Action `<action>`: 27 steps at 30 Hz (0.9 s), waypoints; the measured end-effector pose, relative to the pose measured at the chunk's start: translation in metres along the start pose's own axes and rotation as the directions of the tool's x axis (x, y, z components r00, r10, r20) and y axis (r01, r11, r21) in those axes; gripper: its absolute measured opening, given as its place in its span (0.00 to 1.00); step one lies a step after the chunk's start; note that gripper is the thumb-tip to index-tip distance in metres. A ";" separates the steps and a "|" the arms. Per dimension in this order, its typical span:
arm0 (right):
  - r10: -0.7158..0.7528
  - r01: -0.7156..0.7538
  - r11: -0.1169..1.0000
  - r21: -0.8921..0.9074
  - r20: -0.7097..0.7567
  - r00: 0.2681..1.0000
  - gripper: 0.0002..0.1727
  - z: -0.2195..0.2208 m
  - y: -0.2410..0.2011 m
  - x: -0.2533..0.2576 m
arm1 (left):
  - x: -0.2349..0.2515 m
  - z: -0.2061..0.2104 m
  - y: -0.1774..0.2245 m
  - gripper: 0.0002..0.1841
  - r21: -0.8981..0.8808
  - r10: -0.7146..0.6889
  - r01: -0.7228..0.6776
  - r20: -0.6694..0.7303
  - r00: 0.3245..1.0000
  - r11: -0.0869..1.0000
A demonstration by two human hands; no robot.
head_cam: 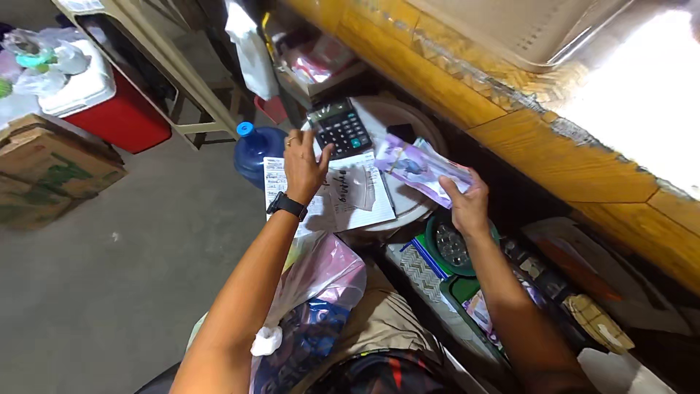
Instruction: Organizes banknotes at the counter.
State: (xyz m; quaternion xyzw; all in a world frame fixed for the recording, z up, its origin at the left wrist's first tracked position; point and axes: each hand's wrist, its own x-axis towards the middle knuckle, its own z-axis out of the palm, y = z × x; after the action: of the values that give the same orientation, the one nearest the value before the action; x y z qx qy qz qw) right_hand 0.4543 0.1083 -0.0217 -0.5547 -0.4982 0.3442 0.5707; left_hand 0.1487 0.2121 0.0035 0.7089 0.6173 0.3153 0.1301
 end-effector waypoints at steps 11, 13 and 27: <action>-0.803 0.769 0.571 -0.287 -0.001 0.595 0.11 0.103 0.017 -0.022 | -0.049 0.021 0.072 0.22 -0.856 0.081 0.505 0.515 0.853 0.111; -0.785 0.748 0.584 -0.315 0.014 0.619 0.13 0.106 0.019 -0.027 | -0.054 0.022 0.079 0.17 -0.885 0.004 0.461 0.462 0.887 0.070; 0.215 -0.349 0.884 0.311 0.392 0.895 0.19 0.092 -0.008 0.032 | -0.041 0.012 0.063 0.14 -0.688 -0.146 0.610 0.609 0.780 0.393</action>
State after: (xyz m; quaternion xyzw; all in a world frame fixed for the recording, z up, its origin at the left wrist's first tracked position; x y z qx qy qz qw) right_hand 0.3743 0.1642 -0.0184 -0.4338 -0.4285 0.6051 0.5119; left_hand 0.2045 0.1626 0.0195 0.4312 0.4747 0.3639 0.6755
